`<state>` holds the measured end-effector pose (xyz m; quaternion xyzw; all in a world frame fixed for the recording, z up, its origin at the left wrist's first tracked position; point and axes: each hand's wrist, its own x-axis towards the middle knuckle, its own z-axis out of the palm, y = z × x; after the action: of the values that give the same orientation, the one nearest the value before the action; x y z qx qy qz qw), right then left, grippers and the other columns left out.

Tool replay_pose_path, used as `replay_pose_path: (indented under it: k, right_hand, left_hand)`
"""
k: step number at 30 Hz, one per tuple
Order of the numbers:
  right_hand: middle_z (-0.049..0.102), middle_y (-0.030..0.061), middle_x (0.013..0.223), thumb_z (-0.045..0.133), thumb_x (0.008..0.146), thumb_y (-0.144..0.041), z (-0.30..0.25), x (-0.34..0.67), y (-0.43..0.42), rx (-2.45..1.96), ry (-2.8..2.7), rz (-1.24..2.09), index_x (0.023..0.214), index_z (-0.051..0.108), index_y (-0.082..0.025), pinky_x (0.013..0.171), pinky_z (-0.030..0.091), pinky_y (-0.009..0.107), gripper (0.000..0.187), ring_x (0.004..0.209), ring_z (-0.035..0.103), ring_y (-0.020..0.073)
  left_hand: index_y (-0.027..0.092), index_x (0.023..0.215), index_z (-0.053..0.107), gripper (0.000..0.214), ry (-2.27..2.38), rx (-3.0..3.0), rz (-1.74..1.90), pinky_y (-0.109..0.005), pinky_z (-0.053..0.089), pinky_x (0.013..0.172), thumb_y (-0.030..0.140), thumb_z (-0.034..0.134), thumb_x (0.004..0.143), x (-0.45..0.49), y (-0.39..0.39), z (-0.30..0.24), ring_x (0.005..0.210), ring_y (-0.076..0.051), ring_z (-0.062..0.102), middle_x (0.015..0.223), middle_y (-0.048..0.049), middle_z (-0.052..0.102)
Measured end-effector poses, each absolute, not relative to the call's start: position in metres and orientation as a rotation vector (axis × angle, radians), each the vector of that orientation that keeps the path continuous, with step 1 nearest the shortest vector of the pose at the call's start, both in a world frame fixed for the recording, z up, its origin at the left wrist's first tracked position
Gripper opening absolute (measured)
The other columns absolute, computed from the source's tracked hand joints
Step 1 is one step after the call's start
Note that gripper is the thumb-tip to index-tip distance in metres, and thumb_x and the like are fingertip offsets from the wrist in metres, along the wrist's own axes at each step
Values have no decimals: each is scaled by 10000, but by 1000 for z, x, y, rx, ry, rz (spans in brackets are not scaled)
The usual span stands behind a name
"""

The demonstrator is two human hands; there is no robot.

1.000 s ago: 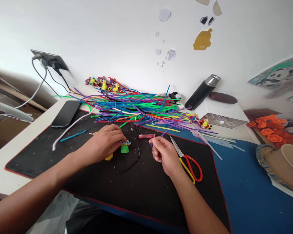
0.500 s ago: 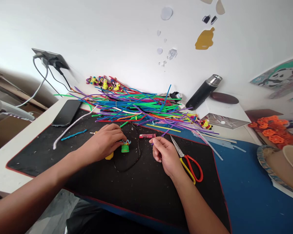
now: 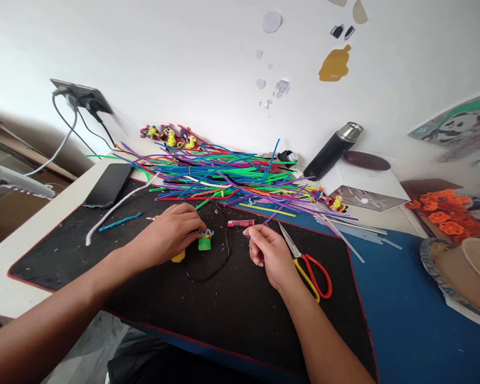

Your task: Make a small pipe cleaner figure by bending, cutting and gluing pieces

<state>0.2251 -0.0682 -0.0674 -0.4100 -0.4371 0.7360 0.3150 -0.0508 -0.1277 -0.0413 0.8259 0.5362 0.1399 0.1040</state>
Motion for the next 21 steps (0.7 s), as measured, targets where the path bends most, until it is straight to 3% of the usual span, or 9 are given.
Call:
replay_pose_path:
  k: [9, 21]
  right_hand:
    - [493, -71, 551, 762, 861, -559, -64, 224, -69, -1074, -1149, 1948, 913, 709, -173, 419, 245, 216, 393, 431, 414, 75]
    - [512, -82, 528, 777, 826, -600, -65, 222, -65, -1021, -1113, 1913, 898, 659, -196, 388, 231, 210, 427, 392, 416, 76]
  left_hand:
    - [205, 1023, 724, 205, 1517, 2425, 618, -355, 509, 867, 278, 539, 1073, -44, -124, -23, 1005, -246, 619, 984, -66, 724]
    - [212, 1044, 709, 195, 1208, 2580, 696, -355, 490, 868, 202, 516, 1073, 6, -80, 4, 997, -238, 641, 982, -68, 727]
